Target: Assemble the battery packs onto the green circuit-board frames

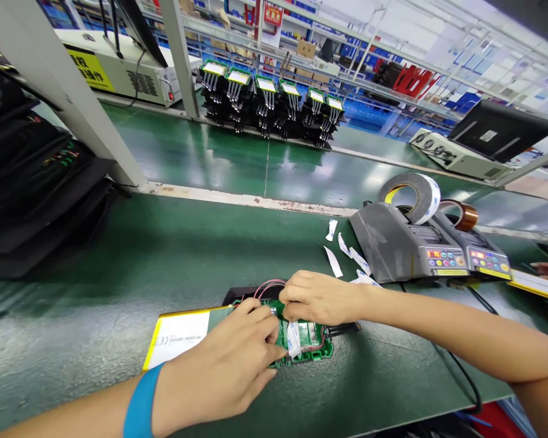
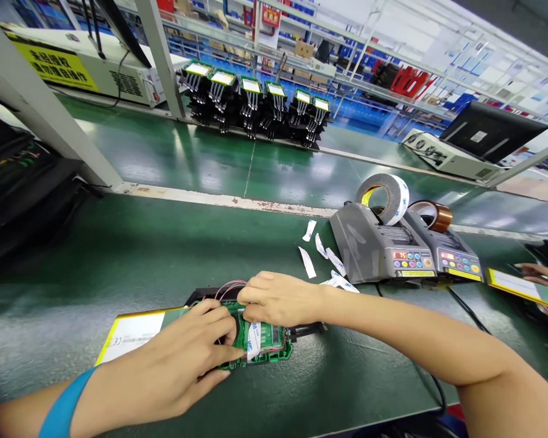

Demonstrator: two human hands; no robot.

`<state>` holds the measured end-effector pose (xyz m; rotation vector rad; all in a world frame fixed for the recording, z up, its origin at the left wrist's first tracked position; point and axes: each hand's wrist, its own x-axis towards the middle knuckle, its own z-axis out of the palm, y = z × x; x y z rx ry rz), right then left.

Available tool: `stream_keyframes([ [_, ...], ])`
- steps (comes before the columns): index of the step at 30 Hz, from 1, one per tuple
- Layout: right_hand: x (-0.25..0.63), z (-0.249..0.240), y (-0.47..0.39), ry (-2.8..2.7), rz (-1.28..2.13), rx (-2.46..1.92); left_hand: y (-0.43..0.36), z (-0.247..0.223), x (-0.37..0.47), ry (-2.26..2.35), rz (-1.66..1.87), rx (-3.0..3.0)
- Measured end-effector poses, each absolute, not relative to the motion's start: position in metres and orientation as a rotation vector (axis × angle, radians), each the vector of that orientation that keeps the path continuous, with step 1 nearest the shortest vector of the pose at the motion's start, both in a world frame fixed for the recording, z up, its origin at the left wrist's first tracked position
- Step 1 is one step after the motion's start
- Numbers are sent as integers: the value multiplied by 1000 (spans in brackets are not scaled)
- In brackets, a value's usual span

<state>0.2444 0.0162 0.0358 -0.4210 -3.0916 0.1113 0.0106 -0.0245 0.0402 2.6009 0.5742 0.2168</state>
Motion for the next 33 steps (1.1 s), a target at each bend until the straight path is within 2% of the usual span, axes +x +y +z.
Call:
stream_keyframes([
  [5,248,41,14,-3057,223,-596,-23,39,11,546,214,2569],
  [12,241,46,16,-3044,475,-592,-22,41,12,592,136,2472],
  [18,242,37,8,-3019,479,-580,-25,38,11,623,151,2476],
  [23,252,35,6,-2988,621,-613,-24,39,11,623,117,2470],
  [30,242,37,-2,-3025,486,-464,-23,39,11,616,73,2442],
  [33,246,39,-3,-3035,530,-474,-22,40,11,621,64,2451],
])
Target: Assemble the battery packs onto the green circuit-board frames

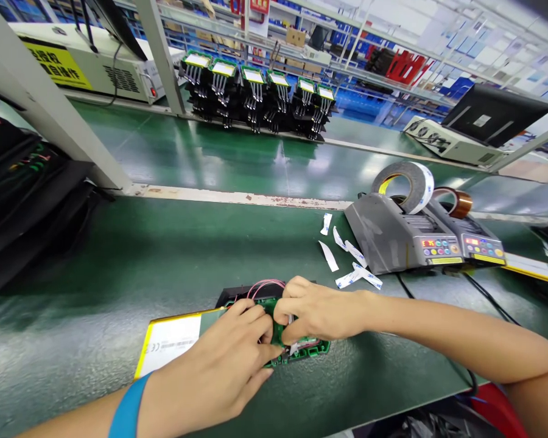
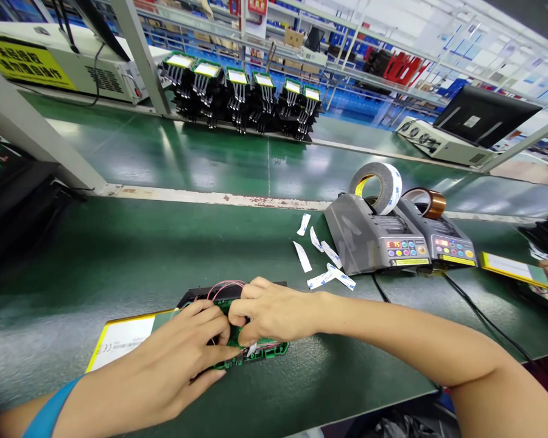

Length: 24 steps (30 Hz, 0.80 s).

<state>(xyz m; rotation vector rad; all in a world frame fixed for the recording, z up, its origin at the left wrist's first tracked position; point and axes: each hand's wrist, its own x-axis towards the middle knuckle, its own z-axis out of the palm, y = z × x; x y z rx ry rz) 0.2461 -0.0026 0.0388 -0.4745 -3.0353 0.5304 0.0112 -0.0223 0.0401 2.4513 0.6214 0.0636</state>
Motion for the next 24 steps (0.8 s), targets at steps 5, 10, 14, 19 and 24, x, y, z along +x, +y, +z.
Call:
stream_keyframes([
  [5,253,40,-6,-2977,597,-581,-22,42,12,602,48,2471],
  [10,251,37,-7,-2961,668,-547,-22,40,11,584,126,2490],
  [14,261,39,0,-2912,832,-706,-20,40,12,580,78,2479],
  [19,262,46,6,-2485,1171,-1071,-19,43,13,588,33,2461],
  [24,240,46,7,-1997,1312,-1341,-19,47,15,592,26,2452],
])
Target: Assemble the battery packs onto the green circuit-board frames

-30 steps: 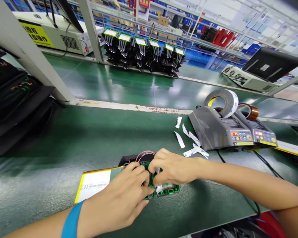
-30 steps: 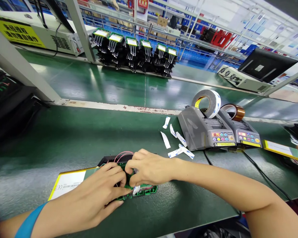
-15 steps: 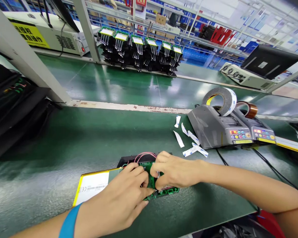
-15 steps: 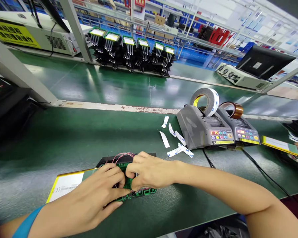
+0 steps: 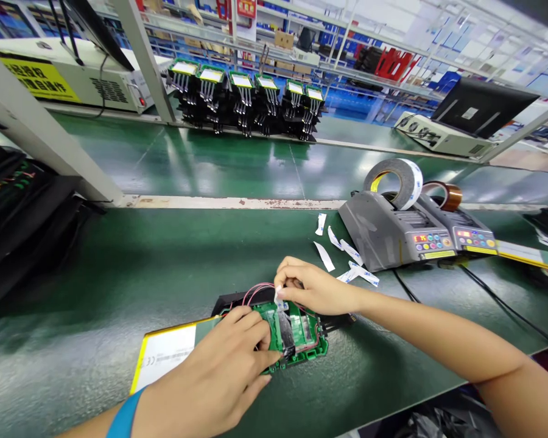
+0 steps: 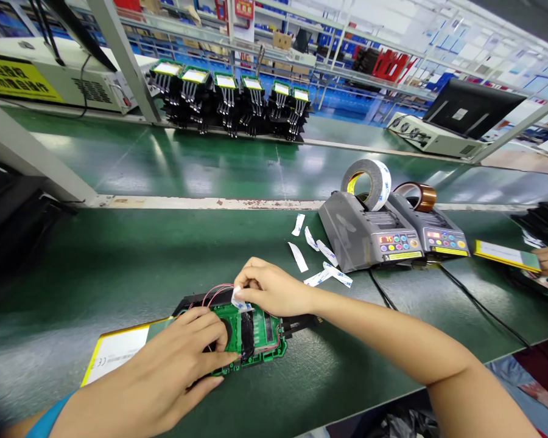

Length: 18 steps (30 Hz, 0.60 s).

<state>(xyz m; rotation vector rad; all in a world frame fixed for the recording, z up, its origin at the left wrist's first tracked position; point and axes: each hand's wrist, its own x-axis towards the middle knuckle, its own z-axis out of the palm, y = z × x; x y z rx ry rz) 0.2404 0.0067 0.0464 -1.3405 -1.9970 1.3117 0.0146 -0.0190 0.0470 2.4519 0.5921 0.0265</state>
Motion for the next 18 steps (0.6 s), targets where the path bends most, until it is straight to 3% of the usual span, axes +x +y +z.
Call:
stream_keyframes([
  [6,243,39,13,-1397,1411,-1194,-18,47,15,594,17,2452],
  [13,308,35,-11,-1584,436,-1611,-22,51,15,592,11,2520],
  [18,288,32,-47,-1989,831,-1571,-3,57,32,705,311,2738],
])
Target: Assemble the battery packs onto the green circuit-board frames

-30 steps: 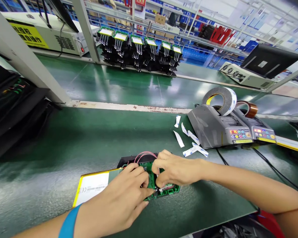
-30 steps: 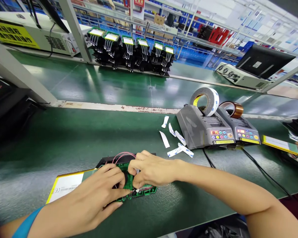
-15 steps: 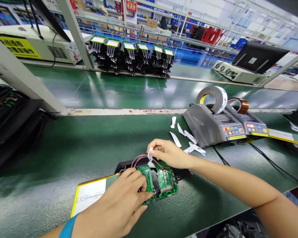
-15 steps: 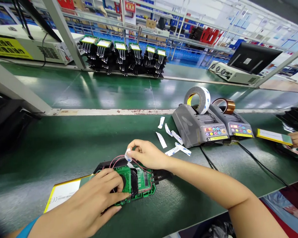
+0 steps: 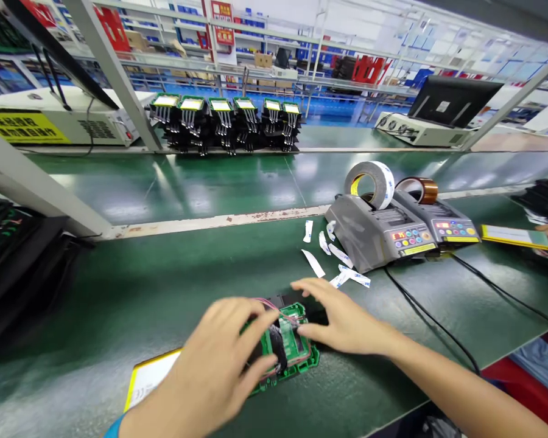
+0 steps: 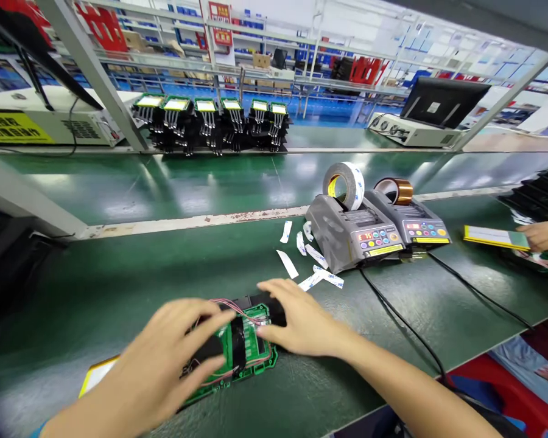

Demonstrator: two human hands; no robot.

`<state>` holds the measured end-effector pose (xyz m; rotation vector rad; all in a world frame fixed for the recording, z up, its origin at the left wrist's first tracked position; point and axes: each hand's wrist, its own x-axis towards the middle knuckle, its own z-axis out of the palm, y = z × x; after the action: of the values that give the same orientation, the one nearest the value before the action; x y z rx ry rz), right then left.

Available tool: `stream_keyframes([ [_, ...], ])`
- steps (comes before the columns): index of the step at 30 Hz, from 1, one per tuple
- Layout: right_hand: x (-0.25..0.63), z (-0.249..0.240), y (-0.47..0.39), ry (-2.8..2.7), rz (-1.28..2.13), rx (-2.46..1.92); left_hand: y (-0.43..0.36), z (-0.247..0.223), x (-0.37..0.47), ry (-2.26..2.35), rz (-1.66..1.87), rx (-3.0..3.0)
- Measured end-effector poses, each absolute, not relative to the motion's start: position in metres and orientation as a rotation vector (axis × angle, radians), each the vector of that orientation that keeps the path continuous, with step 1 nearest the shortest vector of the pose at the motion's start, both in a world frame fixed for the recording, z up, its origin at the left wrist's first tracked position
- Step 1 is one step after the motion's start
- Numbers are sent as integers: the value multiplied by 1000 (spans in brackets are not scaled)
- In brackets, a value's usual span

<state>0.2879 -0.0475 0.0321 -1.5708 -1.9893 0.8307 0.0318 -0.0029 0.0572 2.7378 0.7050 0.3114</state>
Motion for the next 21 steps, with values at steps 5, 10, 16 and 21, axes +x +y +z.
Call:
stream_keyframes([
  [5,268,31,-49,-2068,901,-1544,36,67,57,809,164,2785],
  [10,278,19,-43,-2000,1007,-1394,34,75,45,701,103,2697],
  [16,285,8,-45,-1981,1030,-1356,8,57,10,748,260,2720],
  [21,280,3,-48,-2000,911,-1376,3,50,1,753,116,2720],
])
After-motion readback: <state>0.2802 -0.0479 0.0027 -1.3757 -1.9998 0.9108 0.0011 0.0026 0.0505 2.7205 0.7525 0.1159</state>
